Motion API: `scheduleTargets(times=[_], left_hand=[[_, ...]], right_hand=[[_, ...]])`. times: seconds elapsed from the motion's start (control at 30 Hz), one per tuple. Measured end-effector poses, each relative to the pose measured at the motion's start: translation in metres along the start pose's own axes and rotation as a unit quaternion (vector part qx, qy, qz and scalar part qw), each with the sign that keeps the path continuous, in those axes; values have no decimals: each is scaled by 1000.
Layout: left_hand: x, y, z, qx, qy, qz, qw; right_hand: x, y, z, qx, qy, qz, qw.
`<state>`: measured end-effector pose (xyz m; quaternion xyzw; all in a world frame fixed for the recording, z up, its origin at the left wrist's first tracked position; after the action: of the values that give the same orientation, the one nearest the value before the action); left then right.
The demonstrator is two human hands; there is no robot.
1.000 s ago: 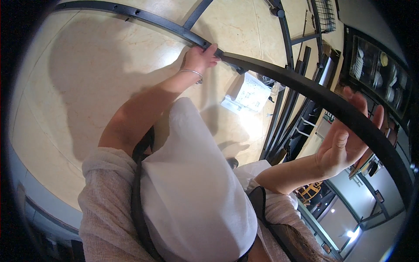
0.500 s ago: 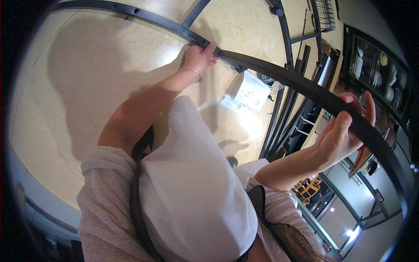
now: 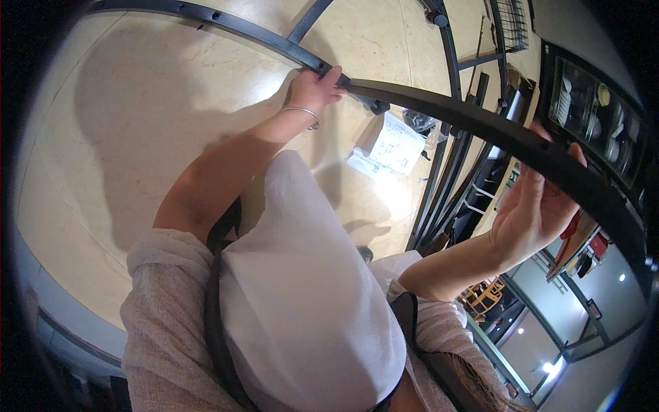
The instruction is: The person assembles a black metal frame by hand on the floor, referring to a paper instruction manual and positioning various metal components.
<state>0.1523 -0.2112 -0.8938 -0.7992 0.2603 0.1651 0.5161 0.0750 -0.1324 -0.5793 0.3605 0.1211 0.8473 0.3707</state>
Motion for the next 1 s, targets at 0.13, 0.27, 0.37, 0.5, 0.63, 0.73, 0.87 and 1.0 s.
scheduleTargets(times=[0.13, 0.27, 0.37, 0.5, 0.63, 0.73, 0.87, 1.0], left_hand=[[3, 2, 2, -14, -6, -8, 1000], [6, 13, 11, 11, -11, 21, 1000], [8, 19, 16, 8, -16, 25, 1000], [9, 18, 16, 19, -39, 3, 999], [-1, 8, 10, 4, -109, 22, 994], [3, 11, 10, -7, 10, -27, 1000], [4, 10, 9, -16, 36, -41, 998], [2, 11, 10, -19, 47, -13, 999]], right_hand=[[1, 1, -3, 4, 37, 40, 999], [-27, 5, 5, 81, 220, 184, 954], [-24, 7, 3, 88, 197, 236, 947], [-14, -2, 1, 50, -70, 69, 994], [-30, 4, 4, 67, 70, 30, 995], [-25, -3, 5, -7, 117, 57, 991], [-16, -3, 2, 33, -42, 87, 995], [-27, 0, 5, 15, 117, 36, 992]])
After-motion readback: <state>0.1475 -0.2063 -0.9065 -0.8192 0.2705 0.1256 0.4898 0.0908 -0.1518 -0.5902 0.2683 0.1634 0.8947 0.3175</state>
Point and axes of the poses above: each hand's wrist, its own y-axis towards the middle knuckle, its own x-axis out of the back of the hand, z = x × y, the point moved 2 cm from there along y, towards the middle knuckle, and after that the axes turned 7 degrees about x, right-handed, at the moved point
